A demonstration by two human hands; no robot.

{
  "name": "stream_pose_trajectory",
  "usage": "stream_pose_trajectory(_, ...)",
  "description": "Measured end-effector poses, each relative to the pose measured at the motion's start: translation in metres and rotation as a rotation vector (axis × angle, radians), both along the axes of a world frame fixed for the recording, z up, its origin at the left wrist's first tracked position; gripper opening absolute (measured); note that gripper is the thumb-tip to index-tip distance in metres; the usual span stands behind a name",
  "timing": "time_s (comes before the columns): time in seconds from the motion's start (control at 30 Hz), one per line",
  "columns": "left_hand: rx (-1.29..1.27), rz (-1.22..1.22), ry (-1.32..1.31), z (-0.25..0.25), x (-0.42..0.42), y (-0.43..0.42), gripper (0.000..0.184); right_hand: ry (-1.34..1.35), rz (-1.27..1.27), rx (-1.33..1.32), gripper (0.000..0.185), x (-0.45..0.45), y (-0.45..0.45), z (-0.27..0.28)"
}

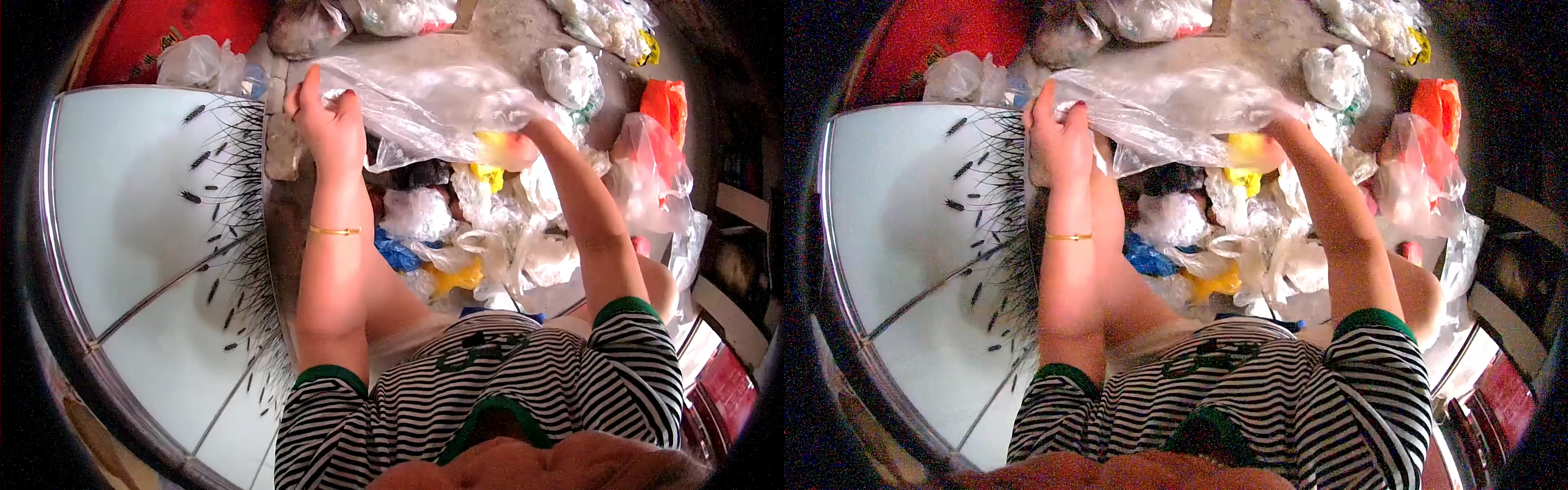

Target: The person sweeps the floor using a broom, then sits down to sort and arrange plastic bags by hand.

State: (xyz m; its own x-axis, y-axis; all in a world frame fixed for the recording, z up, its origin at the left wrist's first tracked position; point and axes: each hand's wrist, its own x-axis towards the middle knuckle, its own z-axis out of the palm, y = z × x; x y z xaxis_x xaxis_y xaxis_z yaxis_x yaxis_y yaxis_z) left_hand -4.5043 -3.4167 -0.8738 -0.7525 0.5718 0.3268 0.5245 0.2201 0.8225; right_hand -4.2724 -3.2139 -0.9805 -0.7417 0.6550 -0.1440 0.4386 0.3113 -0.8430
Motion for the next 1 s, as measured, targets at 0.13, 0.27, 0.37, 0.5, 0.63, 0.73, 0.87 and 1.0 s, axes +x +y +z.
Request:
stream_pose_trajectory(0.13,-0.147,-0.164,0.230,-0.001,0.001,-0.001,0.055,0.290,-0.367,-0.747,0.065,0.019,-0.005,0.026)
stream_pose_trajectory(0.27,-0.388,-0.366,0.138,0.008,0.008,-0.006,0.063,0.557,-0.550,-0.695,0.078,0.045,0.016,0.052)
stream_pose_trajectory(0.37,-0.485,-0.367,0.252,0.012,0.012,-0.008,0.067,0.673,-0.577,-0.606,0.064,0.062,0.014,0.074)
stream_pose_trajectory(0.5,-0.476,-0.334,0.276,0.018,0.023,-0.004,0.070,0.514,-0.462,-0.153,0.046,0.089,0.024,0.050)
stream_pose_trajectory(0.63,-0.382,-0.352,0.246,0.024,0.030,-0.001,0.073,0.850,-0.633,-0.553,0.043,0.085,0.006,0.053)
stream_pose_trajectory(0.73,-0.346,-0.356,0.232,0.027,0.033,0.001,0.076,0.804,-0.617,-0.436,0.065,0.082,-0.004,0.056)
stream_pose_trajectory(0.87,-0.320,-0.380,0.231,0.031,0.039,0.003,0.079,0.790,-0.702,-0.417,0.068,0.089,-0.004,0.046)
stream_pose_trajectory(1.0,-0.258,-0.465,0.256,0.034,0.044,0.003,0.077,0.718,-0.904,-0.339,0.046,0.087,-0.009,0.026)
